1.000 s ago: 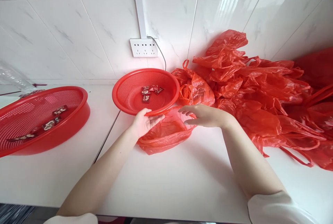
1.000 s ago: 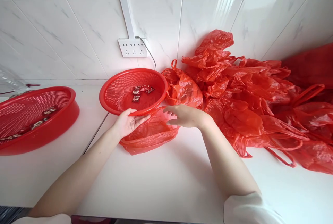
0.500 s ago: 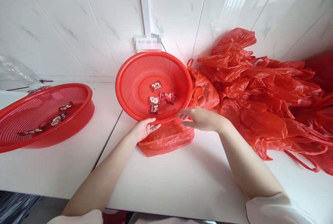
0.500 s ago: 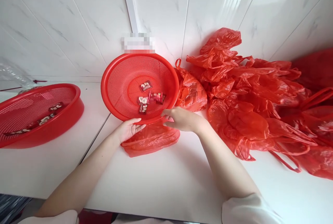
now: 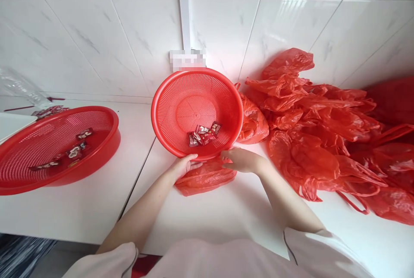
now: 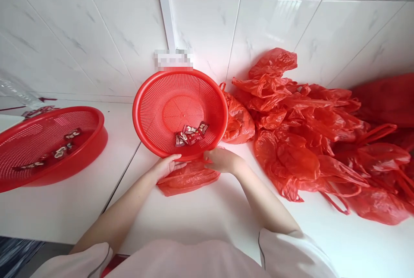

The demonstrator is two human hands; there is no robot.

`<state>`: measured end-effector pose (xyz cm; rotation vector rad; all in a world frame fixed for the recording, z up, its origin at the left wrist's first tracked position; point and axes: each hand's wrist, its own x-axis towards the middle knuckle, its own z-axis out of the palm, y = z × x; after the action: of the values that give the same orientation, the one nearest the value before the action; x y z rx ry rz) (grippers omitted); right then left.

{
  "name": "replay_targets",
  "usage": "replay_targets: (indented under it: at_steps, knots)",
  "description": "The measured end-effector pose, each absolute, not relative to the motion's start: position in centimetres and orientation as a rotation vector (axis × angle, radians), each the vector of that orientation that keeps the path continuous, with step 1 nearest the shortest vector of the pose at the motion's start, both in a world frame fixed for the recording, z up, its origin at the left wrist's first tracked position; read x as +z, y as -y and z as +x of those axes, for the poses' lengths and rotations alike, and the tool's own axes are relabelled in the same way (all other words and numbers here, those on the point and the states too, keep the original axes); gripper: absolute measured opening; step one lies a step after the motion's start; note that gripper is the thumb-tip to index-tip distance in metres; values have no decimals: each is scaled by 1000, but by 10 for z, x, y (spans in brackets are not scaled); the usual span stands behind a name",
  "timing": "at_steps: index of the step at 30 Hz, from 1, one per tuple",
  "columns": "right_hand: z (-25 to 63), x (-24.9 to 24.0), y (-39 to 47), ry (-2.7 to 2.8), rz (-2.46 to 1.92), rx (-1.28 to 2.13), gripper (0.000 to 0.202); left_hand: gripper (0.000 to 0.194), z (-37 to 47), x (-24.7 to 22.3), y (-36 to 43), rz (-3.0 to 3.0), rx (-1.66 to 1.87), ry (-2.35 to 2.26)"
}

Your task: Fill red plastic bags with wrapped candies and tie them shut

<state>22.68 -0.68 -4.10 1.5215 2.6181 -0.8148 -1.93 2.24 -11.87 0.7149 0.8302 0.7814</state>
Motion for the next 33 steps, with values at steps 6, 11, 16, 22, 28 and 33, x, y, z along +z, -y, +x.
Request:
replay_targets:
  at_steps: [6,11,16,22,28,33]
  knots:
    - [216,-57,9,-2427,1616,-518,22,24,-25,-109,-24,761,959,-794]
    - [214,-36,26,-2541,1832,-441,21,21,-30,-77,-23,784,985,-771]
    - [195,-2,22,-2841,2024,-513,23,39,-20,-76,-17,798,1061,-868]
    - [137,-31,-16,-2953,1968,-920,33,52,-9,-116,-2,948,1166,-989]
    - [108,-60,-22,-2724,2366,-785,55,35,-2,-126,9,1126,1083,-978]
    - [129,-66,-35,-2735,2317,-1238,33,30,-4,-128,7,975,1031,-963]
